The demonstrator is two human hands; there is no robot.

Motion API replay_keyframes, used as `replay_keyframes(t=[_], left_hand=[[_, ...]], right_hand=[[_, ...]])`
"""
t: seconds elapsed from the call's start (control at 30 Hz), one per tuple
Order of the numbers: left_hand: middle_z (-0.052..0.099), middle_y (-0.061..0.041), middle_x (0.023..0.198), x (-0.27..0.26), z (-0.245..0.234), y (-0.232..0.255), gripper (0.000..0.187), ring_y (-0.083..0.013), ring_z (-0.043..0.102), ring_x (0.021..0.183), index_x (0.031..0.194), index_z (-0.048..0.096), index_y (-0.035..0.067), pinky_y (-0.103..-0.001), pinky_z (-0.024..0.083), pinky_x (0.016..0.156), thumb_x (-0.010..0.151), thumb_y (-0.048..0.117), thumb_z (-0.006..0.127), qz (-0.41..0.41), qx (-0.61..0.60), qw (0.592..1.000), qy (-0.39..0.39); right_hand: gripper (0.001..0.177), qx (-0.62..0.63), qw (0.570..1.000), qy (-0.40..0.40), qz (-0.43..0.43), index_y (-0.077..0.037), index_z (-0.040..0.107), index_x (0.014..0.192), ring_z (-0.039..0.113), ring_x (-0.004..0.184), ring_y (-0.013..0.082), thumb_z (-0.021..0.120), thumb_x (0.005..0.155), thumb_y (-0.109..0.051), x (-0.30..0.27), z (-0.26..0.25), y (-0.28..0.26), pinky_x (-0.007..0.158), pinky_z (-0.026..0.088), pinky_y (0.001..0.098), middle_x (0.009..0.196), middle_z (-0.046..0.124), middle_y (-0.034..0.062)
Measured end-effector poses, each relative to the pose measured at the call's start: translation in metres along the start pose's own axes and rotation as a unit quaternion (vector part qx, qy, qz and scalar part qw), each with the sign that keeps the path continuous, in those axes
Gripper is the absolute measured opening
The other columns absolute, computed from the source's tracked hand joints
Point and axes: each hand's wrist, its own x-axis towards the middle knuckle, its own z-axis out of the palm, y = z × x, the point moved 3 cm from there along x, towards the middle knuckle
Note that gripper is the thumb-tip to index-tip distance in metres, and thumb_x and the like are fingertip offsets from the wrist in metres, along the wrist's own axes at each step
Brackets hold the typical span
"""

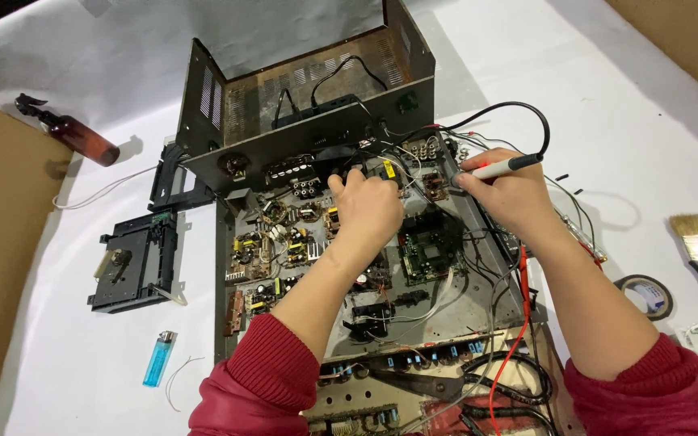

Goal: Soldering electronic components onto a circuit board within a device chassis.

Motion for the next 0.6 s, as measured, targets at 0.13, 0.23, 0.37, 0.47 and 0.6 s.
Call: replay_keyframes(t=[0.13, 0.23, 0.37, 0.47, 0.6], left_hand=[[0.047, -0.004, 0.05, 0.0, 0.001, 0.003, 0.017, -0.027, 0.054, 0.073, 0.063, 0.073, 0.008, -0.056, 0.03, 0.089, 0.079, 0.005, 0.071, -0.004, 0.003, 1.0, 0.001], [0.048, -0.006, 0.051, 0.0, -0.001, 0.006, 0.016, -0.029, 0.054, 0.073, 0.062, 0.072, 0.007, -0.054, 0.03, 0.086, 0.077, 0.001, 0.071, -0.001, 0.011, 1.0, 0.002], [0.047, -0.006, 0.053, -0.001, 0.005, 0.008, 0.017, -0.0312, 0.053, 0.075, 0.064, 0.071, 0.006, -0.056, 0.029, 0.087, 0.079, 0.0, 0.07, 0.004, 0.007, 0.999, -0.038], [0.049, -0.006, 0.056, -0.001, 0.006, 0.01, 0.014, -0.0323, 0.054, 0.079, 0.067, 0.071, 0.006, -0.055, 0.028, 0.085, 0.081, 0.001, 0.07, 0.008, 0.028, 0.998, -0.064], [0.049, -0.005, 0.057, -0.002, 0.005, 0.011, 0.014, -0.0329, 0.054, 0.082, 0.069, 0.072, 0.006, -0.054, 0.028, 0.086, 0.083, 0.002, 0.071, 0.007, 0.03, 0.996, -0.088]], right_hand=[[0.024, -0.002, 1.0, -0.002, 0.008, -0.004, 0.079, 0.104, 0.071, 0.097, 0.0327, 0.084, 0.087, -0.021, -0.002, 0.001, 0.0, 0.08, 0.057, 0.0383, 0.101, 0.073, 0.02], [0.021, -0.009, 1.0, -0.002, -0.001, -0.005, 0.079, 0.103, 0.071, 0.098, 0.0333, 0.083, 0.088, -0.02, -0.002, 0.002, -0.005, 0.079, 0.057, 0.039, 0.1, 0.074, 0.0196], [0.022, -0.004, 1.0, -0.008, -0.006, -0.004, 0.079, 0.103, 0.071, 0.099, 0.0354, 0.082, 0.088, -0.02, -0.002, 0.003, -0.005, 0.081, 0.057, 0.0394, 0.101, 0.074, 0.0212], [0.023, -0.004, 1.0, -0.011, -0.009, -0.003, 0.079, 0.103, 0.071, 0.1, 0.0372, 0.082, 0.089, -0.02, -0.004, 0.003, -0.007, 0.083, 0.057, 0.0407, 0.102, 0.073, 0.0226], [0.024, -0.028, 0.999, -0.014, -0.028, -0.003, 0.079, 0.103, 0.071, 0.101, 0.0389, 0.082, 0.09, -0.023, -0.002, 0.001, -0.007, 0.083, 0.057, 0.0417, 0.102, 0.074, 0.0227]])
